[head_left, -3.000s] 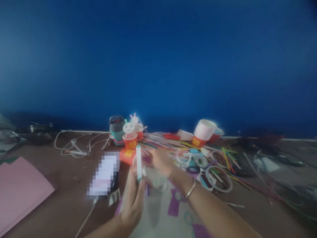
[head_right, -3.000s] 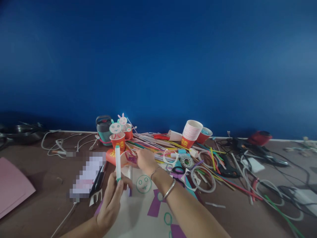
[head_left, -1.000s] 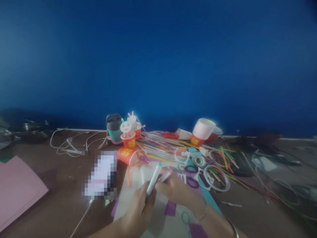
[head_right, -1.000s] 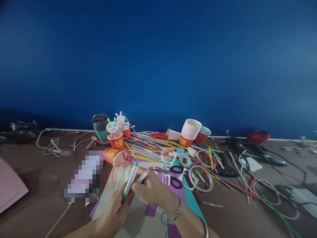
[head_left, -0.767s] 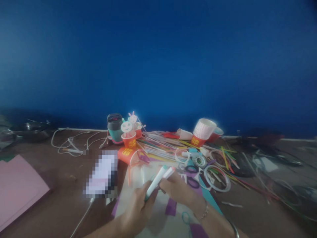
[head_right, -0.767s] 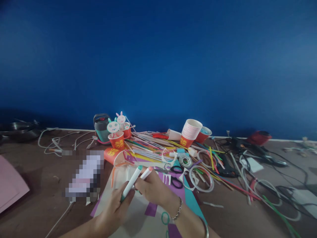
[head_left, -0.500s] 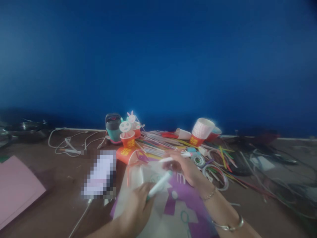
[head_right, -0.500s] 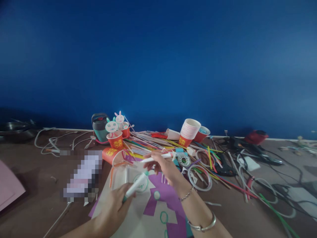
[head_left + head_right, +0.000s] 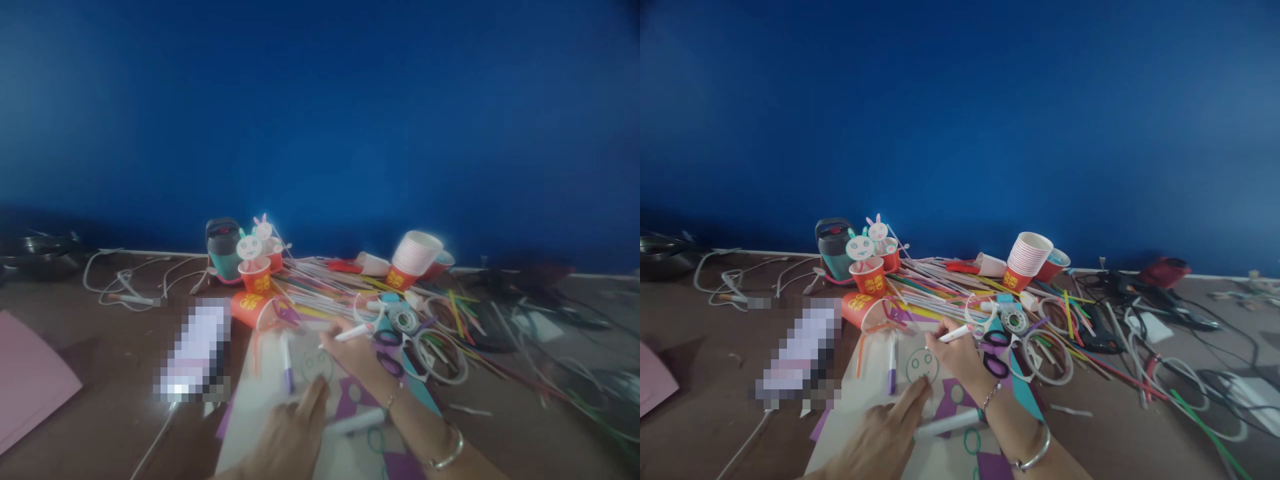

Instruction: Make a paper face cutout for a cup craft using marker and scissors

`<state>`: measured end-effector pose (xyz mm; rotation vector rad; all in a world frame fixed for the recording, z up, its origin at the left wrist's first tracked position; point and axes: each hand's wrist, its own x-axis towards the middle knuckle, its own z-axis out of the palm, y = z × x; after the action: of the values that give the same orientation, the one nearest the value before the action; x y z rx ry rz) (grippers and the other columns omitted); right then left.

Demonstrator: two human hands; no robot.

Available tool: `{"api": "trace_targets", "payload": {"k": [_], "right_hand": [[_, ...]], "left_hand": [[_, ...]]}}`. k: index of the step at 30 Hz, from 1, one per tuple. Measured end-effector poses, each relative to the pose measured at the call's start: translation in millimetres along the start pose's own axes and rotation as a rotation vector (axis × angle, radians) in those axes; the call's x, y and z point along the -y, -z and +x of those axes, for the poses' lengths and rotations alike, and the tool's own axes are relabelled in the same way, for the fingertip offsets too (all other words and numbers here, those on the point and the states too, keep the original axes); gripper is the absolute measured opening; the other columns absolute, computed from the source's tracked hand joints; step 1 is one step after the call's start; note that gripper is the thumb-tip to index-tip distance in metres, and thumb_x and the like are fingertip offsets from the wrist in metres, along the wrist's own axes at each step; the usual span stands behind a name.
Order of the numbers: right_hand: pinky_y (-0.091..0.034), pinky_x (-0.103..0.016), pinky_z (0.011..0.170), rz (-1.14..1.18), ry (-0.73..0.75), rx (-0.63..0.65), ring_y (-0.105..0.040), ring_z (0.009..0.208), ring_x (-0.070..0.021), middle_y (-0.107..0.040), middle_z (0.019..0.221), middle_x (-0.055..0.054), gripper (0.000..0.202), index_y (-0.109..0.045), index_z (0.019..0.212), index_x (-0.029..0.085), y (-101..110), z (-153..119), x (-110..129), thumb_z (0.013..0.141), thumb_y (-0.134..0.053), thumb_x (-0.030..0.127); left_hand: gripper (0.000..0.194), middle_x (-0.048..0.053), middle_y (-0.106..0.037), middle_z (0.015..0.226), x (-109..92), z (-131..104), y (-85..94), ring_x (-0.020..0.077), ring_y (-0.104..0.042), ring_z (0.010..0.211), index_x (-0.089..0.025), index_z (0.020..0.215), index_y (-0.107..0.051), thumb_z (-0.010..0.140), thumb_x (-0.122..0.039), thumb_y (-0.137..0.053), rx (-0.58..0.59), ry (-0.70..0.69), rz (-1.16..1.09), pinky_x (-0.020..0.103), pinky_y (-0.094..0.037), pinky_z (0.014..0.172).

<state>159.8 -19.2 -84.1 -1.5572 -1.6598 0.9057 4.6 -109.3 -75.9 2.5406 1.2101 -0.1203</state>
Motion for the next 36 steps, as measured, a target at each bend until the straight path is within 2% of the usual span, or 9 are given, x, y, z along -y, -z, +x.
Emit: {"api": "trace_targets", "payload": {"k": [3,8,12,26,36], "right_hand": [[-0.034,-0.022,0.046,-0.042,0.012,0.000,-0.043,0.046,-0.0114,-0.044,0.048,0.005,0.025,-0.042,0.059,0.022,-1.0,-0.9,-0.2,0.074,-0.053,0.038],[-0.032,-0.022,0.046,-0.095,0.062,-0.010,-0.042,0.046,-0.0106,-0.044,0.047,0.006,0.025,-0.040,0.055,0.021,-1.1,-1.8,1.6,0.073,-0.051,0.035],[-0.030,-0.021,0.045,-0.106,0.067,-0.003,-0.041,0.045,-0.0100,-0.045,0.046,0.006,0.023,-0.041,0.055,0.021,-1.8,-2.2,1.0,0.073,-0.051,0.033],[-0.026,-0.020,0.042,-0.111,0.100,-0.010,-0.038,0.044,-0.0090,-0.041,0.046,0.007,0.023,-0.042,0.055,0.021,-2.9,-2.5,0.3,0.072,-0.052,0.031],[-0.033,-0.021,0.045,-0.044,0.068,-0.031,-0.043,0.046,-0.0109,-0.046,0.047,0.006,0.021,-0.044,0.058,0.021,-0.9,-3.8,1.0,0.074,-0.051,0.034]], "left_hand": [[0.063,0.021,-0.041,0.141,0.0,0.9,-0.2,0.0239,-0.069,0.086,-0.012,0.136,-0.038,0.074,0.002,-0.036,0.004,0.014,0.013,0.036,-0.058,0.072],[0.063,0.021,-0.039,0.142,-2.0,1.5,5.9,0.0237,-0.069,0.085,-0.009,0.137,-0.034,0.076,0.001,-0.035,0.079,0.021,0.061,0.039,-0.059,0.072],[0.064,0.019,-0.038,0.143,-3.2,0.9,9.8,0.0209,-0.069,0.085,-0.010,0.137,-0.034,0.075,0.001,-0.036,0.116,0.026,0.085,0.036,-0.059,0.074],[0.065,0.019,-0.037,0.144,-3.1,1.2,7.9,0.0202,-0.068,0.085,-0.010,0.139,-0.033,0.075,0.001,-0.038,0.105,0.027,0.086,0.036,-0.058,0.077],[0.065,0.020,-0.038,0.143,-2.0,1.3,4.1,0.0194,-0.068,0.083,-0.011,0.139,-0.033,0.075,-0.002,-0.038,0.100,0.030,0.086,0.033,-0.058,0.071]]}}
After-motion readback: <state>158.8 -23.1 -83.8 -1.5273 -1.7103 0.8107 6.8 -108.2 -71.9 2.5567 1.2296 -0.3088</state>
